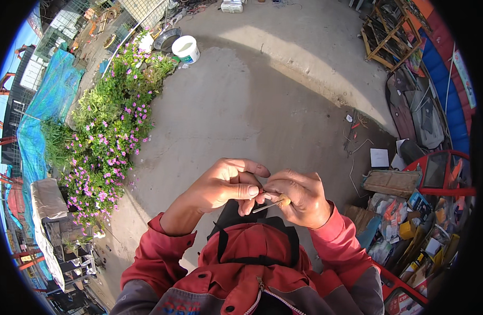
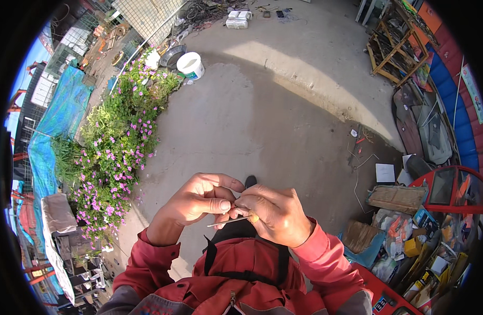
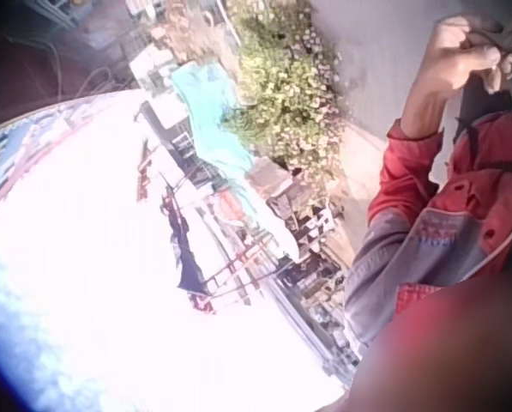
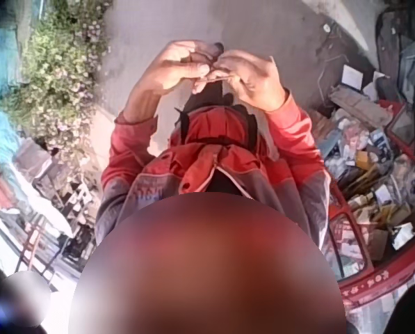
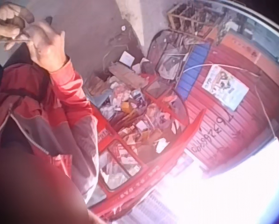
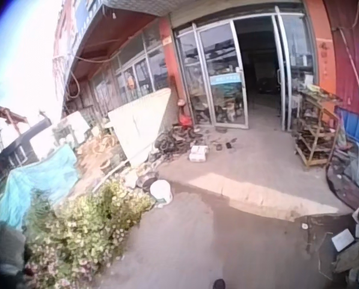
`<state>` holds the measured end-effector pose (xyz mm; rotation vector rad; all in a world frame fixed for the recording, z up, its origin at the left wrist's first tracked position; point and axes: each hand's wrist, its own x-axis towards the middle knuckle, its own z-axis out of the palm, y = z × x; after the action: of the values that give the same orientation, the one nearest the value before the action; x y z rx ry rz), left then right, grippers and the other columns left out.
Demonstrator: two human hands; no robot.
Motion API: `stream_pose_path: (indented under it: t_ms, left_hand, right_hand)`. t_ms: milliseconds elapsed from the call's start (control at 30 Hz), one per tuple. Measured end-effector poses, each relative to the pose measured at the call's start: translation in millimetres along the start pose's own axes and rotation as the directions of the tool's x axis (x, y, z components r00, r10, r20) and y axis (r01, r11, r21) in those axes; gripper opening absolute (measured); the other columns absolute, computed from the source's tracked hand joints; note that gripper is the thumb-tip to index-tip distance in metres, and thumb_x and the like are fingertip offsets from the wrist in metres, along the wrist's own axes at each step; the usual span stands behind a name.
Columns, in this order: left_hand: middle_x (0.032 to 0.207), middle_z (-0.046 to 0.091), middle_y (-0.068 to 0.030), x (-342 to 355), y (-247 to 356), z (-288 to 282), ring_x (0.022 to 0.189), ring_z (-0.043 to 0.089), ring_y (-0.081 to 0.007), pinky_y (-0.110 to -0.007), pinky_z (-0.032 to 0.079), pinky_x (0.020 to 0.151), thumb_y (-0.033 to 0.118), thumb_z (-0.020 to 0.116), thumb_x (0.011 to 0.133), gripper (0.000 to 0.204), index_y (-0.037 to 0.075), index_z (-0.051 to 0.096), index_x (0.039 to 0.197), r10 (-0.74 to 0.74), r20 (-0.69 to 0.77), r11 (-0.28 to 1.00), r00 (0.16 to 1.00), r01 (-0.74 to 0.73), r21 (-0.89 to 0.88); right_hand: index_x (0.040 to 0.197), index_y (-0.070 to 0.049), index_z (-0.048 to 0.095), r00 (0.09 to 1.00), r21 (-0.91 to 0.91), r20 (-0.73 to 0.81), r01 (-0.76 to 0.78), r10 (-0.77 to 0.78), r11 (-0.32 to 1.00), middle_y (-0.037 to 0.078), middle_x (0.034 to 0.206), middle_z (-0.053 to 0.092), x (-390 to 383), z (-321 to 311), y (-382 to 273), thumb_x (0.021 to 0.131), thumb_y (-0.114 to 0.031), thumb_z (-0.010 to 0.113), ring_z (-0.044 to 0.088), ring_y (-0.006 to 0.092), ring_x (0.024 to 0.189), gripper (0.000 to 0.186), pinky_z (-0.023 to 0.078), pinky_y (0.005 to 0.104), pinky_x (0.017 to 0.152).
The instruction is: The person sits on the ground and uses pliers to strip the insulation from a wire. They then twist the exposed strands and wrap the connection with black electrical tape.
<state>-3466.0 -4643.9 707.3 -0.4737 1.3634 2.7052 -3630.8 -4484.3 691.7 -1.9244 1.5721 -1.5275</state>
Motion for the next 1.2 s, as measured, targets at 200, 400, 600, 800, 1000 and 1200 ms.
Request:
stream_pose_path:
  t_ms: [200, 400, 600, 800, 1000, 1200]
  left_hand:
    - [0.09, 0.069, -0.0198, 136.5, 68.4, -72.6, 0.065, 0.067, -0.0221, -0.031, 0.056, 0.054, 0.002, 0.064, 0.094, 0.038, -0.011, 0.051, 0.127, -0.043, 0.119, 0.98, 0.992, 0.065, -0.187]
    - [0.091, 0.068, -0.0192, 265.5, 176.1, -115.5, 0.066, 0.065, -0.0228, -0.033, 0.053, 0.055, 0.004, 0.063, 0.094, 0.04, -0.01, 0.052, 0.13, -0.089, 0.086, 0.988, 0.992, 0.099, -0.119]
    - [0.09, 0.068, -0.0187, 383.8, 254.7, -164.4, 0.065, 0.066, -0.0233, -0.033, 0.053, 0.056, 0.005, 0.06, 0.097, 0.038, -0.011, 0.051, 0.13, -0.097, 0.127, 0.977, 0.987, 0.119, -0.178]
    - [0.09, 0.067, -0.0168, 517.2, 313.6, -219.3, 0.068, 0.066, -0.0228, -0.033, 0.054, 0.059, 0.004, 0.059, 0.097, 0.037, -0.011, 0.051, 0.13, -0.125, 0.119, 0.955, 0.985, 0.152, -0.254]
    - [0.092, 0.067, -0.0188, 650.2, 392.0, -255.1, 0.067, 0.064, -0.0229, -0.033, 0.051, 0.057, 0.001, 0.059, 0.094, 0.037, -0.009, 0.053, 0.129, -0.101, 0.024, 0.969, 0.995, 0.104, -0.226]
    - [0.093, 0.067, -0.0174, 779.8, 484.4, -289.5, 0.068, 0.064, -0.0211, -0.032, 0.051, 0.058, 0.004, 0.062, 0.095, 0.039, -0.009, 0.052, 0.13, -0.073, 0.035, 0.963, 0.997, 0.08, -0.258]
  right_hand:
    - [0.099, -0.003, 0.063, 1.0, -0.01, -0.012, -0.015, 0.015, 1.0, 0.01, 0.092, 0.067, 90.2, -52.9, 122.3, 0.079, 0.004, 0.072, 0.068, 0.0255, 0.066, 0.022, 0.055, 0.0329, 0.053]
    - [0.096, -0.001, 0.062, 0.99, 0.005, -0.094, -0.106, 0.106, 0.994, 0.012, 0.09, 0.068, 192.3, -109.1, 224.2, 0.079, 0.004, 0.072, 0.068, 0.025, 0.065, 0.021, 0.054, 0.0331, 0.053]
    - [0.095, -0.001, 0.06, 0.987, 0.051, -0.072, -0.142, 0.145, 0.989, 0.011, 0.088, 0.067, 282.4, -166.5, 330.0, 0.079, 0.004, 0.07, 0.066, 0.0239, 0.063, 0.02, 0.054, 0.0326, 0.054]
    - [0.092, 0.001, 0.062, 0.984, 0.149, -0.063, -0.159, 0.169, 0.976, 0.013, 0.085, 0.066, 360.5, -221.1, 464.1, 0.082, 0.002, 0.069, 0.064, 0.0257, 0.063, 0.013, 0.053, 0.0332, 0.056]
    - [0.092, 0.001, 0.062, 0.979, 0.217, -0.001, -0.197, 0.202, 0.956, 0.013, 0.083, 0.065, 454.3, -296.7, 585.8, 0.083, -0.002, 0.069, 0.063, 0.0277, 0.063, 0.011, 0.051, 0.034, 0.057]
    - [0.09, 0.0, 0.062, 0.951, 0.288, 0.059, -0.307, 0.303, 0.907, 0.011, 0.081, 0.064, 566.1, -379.1, 682.5, 0.084, 0.001, 0.067, 0.064, 0.0244, 0.066, 0.009, 0.05, 0.0323, 0.059]
